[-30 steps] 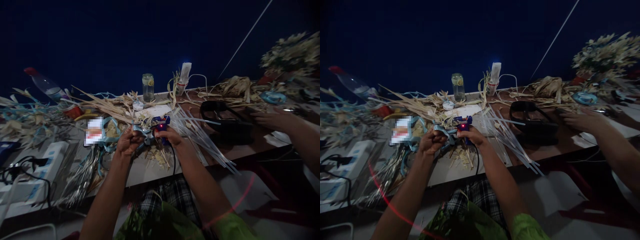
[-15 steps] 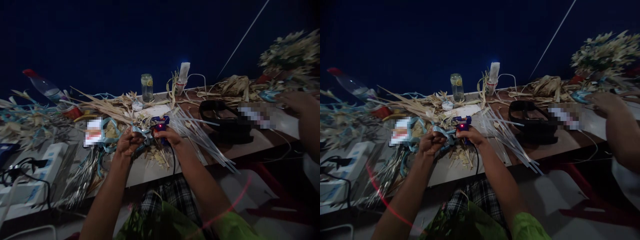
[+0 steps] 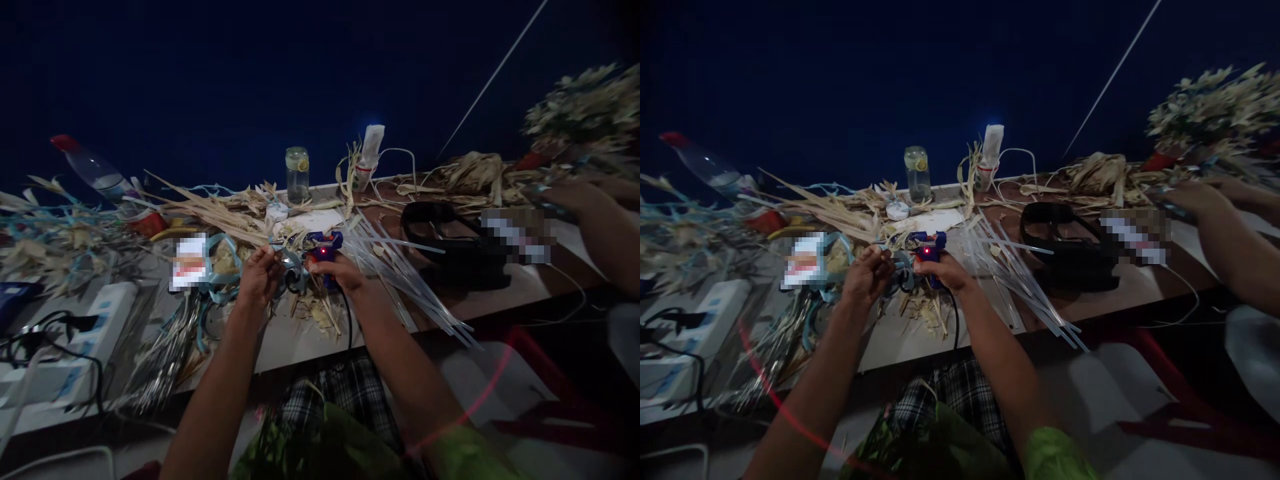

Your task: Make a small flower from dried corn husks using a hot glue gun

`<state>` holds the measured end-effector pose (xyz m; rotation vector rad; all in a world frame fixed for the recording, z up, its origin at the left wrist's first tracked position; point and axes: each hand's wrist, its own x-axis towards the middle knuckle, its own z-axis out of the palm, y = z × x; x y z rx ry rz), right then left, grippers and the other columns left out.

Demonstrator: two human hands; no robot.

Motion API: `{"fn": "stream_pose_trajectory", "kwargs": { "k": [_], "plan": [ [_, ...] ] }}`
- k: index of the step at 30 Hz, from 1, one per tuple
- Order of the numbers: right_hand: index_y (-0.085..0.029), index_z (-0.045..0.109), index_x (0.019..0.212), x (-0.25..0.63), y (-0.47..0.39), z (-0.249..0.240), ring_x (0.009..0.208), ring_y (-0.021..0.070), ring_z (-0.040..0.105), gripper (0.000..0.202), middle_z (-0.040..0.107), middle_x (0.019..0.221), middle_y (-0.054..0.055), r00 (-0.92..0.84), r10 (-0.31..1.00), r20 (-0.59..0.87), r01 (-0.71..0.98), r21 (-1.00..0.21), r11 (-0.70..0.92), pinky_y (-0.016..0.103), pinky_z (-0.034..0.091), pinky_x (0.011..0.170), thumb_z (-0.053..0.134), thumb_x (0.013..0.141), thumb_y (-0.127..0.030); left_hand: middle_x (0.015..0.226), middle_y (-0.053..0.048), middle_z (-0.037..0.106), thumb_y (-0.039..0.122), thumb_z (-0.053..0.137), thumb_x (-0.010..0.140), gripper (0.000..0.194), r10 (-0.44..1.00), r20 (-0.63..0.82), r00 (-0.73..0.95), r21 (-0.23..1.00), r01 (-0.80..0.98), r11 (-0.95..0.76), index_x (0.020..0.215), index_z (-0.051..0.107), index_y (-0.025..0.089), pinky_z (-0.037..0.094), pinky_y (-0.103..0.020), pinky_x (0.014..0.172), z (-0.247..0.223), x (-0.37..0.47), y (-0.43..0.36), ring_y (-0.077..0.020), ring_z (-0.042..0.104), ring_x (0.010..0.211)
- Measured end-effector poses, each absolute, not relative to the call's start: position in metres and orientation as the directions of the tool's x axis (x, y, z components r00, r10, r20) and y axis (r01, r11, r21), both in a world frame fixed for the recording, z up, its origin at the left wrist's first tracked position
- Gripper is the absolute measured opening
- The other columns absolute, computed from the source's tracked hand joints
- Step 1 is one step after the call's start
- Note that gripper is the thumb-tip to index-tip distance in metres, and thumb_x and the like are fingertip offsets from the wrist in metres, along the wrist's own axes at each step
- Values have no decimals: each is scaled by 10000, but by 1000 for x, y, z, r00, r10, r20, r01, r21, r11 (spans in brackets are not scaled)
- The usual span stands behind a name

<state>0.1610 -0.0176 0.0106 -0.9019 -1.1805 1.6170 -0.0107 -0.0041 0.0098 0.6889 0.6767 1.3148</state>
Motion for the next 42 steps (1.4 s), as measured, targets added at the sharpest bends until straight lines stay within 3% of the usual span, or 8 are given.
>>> {"fn": "stream_pose_trajectory", "kwargs": {
  "k": [9, 16, 23, 31, 37, 42],
  "plan": [
    [-133, 558, 617, 162, -14, 11, 531, 82, 430, 146, 502, 552, -31, -238, 961, -144, -134, -975, -179, 229, 321, 561, 616, 554, -251, 569, 49, 482, 236, 656, 658, 211, 992, -49, 121, 803, -585, 111, 649, 468, 140, 287, -151, 406, 10, -11, -6, 7, 273, 367],
    [-141, 545, 615, 165, -14, 5, 554, 84, 435, 135, 504, 587, -21, -289, 957, -43, -209, -972, -107, 231, 327, 580, 594, 597, -265, 556, 49, 470, 256, 680, 627, 227, 997, -67, 41, 827, -557, 78, 650, 485, 143, 287, -141, 396, 8, -10, -4, 2, 303, 380],
    [-141, 573, 650, 160, -14, 6, 571, 91, 444, 158, 519, 598, -24, -229, 962, -146, -94, -981, -171, 233, 325, 584, 628, 572, -266, 560, 43, 486, 257, 695, 607, 231, 996, -88, -5, 844, -531, 72, 653, 500, 143, 238, -135, 358, 10, -8, -5, -1, 313, 379],
    [-146, 544, 609, 163, -12, 4, 549, 83, 421, 131, 491, 578, -25, -279, 958, -62, -178, -977, -116, 232, 318, 572, 593, 600, -267, 543, 46, 479, 269, 698, 603, 237, 995, -89, -33, 847, -528, 59, 653, 505, 141, 264, -130, 364, 10, -9, -5, -2, 335, 378],
    [-141, 564, 628, 160, -12, 5, 554, 91, 431, 142, 502, 573, -21, -230, 963, -141, -113, -979, -170, 234, 321, 566, 612, 567, -261, 551, 45, 483, 264, 703, 592, 245, 995, -93, -33, 851, -521, 62, 658, 504, 137, 242, -122, 354, 12, -8, -6, 2, 326, 380],
    [-146, 540, 587, 161, -12, 7, 524, 78, 404, 136, 473, 548, -31, -231, 967, -110, -152, -977, -148, 228, 307, 542, 599, 581, -268, 545, 48, 482, 267, 696, 595, 249, 994, -101, -47, 851, -521, 62, 650, 487, 141, 263, -127, 365, 11, -9, -6, -3, 326, 384]
  ]
}}
